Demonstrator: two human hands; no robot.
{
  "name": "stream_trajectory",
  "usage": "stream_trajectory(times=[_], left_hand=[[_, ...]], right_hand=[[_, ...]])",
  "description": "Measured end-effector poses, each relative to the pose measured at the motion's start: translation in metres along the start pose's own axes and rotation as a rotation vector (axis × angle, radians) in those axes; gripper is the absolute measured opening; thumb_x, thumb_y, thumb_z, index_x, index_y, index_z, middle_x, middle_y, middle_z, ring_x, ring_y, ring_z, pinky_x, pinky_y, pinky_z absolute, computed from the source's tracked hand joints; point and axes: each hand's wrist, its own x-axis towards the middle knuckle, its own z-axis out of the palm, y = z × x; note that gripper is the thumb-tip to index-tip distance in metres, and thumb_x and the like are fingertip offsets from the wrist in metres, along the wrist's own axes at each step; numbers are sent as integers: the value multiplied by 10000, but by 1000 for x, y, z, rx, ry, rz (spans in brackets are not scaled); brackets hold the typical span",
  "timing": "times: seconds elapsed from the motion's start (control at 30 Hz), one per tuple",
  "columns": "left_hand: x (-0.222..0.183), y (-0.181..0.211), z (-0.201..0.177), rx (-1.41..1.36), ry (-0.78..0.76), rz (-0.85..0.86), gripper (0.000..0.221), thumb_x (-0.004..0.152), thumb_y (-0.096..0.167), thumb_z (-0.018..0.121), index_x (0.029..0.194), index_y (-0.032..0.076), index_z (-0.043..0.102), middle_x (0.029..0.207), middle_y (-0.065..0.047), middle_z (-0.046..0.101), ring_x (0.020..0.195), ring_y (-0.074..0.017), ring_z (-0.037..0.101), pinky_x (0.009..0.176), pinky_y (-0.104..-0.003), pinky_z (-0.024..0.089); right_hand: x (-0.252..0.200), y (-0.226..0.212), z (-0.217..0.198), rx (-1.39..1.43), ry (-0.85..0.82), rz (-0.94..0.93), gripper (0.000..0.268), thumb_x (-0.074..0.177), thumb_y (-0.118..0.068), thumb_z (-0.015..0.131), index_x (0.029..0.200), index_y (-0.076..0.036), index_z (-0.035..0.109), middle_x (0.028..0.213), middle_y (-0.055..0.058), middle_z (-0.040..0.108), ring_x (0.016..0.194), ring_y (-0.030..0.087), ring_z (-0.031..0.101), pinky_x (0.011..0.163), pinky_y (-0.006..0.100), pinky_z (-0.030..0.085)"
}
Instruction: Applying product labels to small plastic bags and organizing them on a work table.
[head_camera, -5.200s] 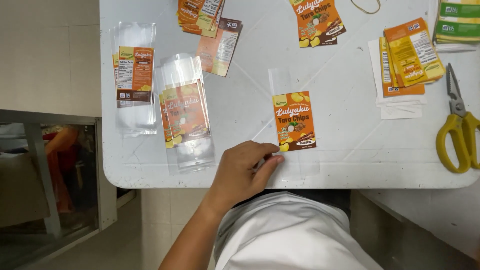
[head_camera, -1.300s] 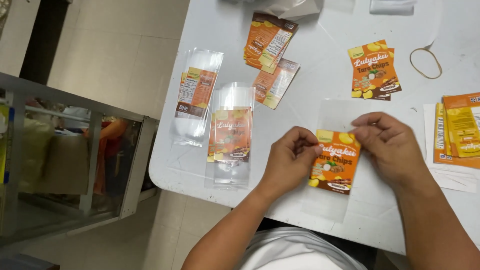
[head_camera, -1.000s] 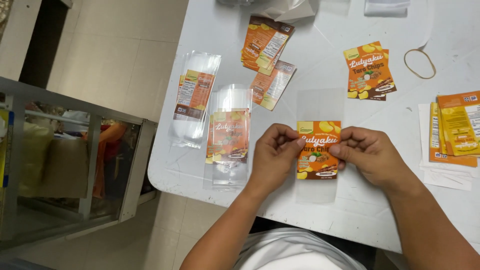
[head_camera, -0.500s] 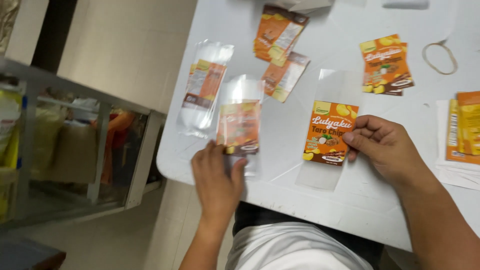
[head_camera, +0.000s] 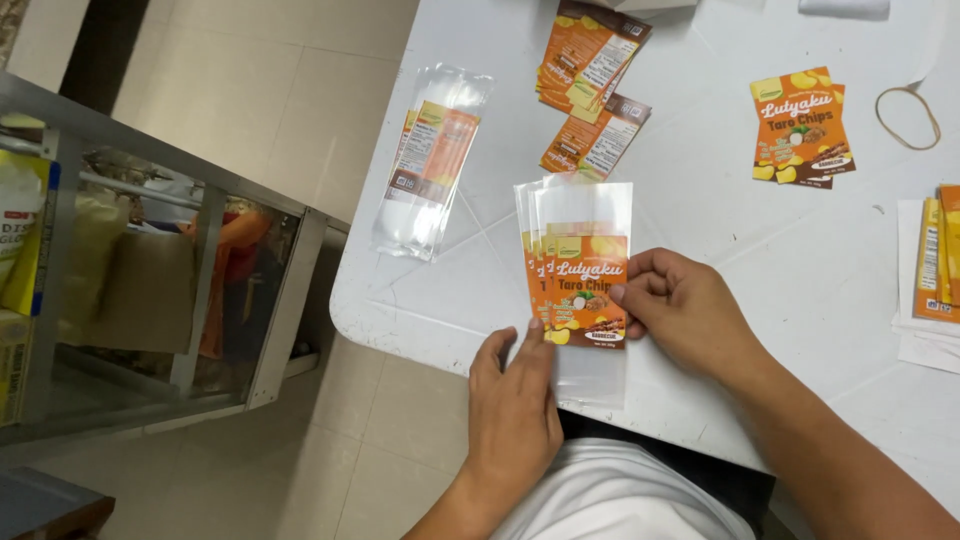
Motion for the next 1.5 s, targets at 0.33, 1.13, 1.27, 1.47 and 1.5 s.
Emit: stream_trajectory(times=[0.33,1.13,1.27,1.47,1.5], left_hand=[[-4,14,-11,-107,48,151,148,965,78,608,1067,-22,644,1295,-190,701,1053,-456,548,936,-548,471],[-60,-26,11,-1589,-24,-838,374,896,148,747,1220,-9,648,1052,-136,775,848,-182,727,710,-327,597],[-54,-23,13,-2060,-104,-781,210,896,110,768,987,9,609,938,-141,720,833,-208,693,787,-307,555],[-34,5,15,-2263,-730,-807,205,993,68,599,1194,64,641,830,-120,626,765,-276,604,775,-375,487],[-29,1,14,-2264,-733,-806,205,993,68,599,1194,64,641,830,-120,626,765,-276,604,775,-375,487]], right_hand=[[-14,10,-7,-544,239,-350,350,908,-351,704,1166,-114,712,1015,46,760,838,224,705,794,356,526],[-67,49,43,-84,4,-549,400,949,-183,645,1326,-50,642,1207,42,757,1031,169,644,914,305,538],[-58,39,30,480,-210,-169,603,919,-297,569,1458,-30,531,1399,173,698,1196,292,716,903,354,589],[-56,24,41,861,-303,-124,548,862,-40,723,1374,6,536,1079,155,729,987,204,683,874,316,543],[-53,19,41,860,-300,-124,548,862,-40,723,1374,6,536,1079,155,729,987,204,683,874,316,543]])
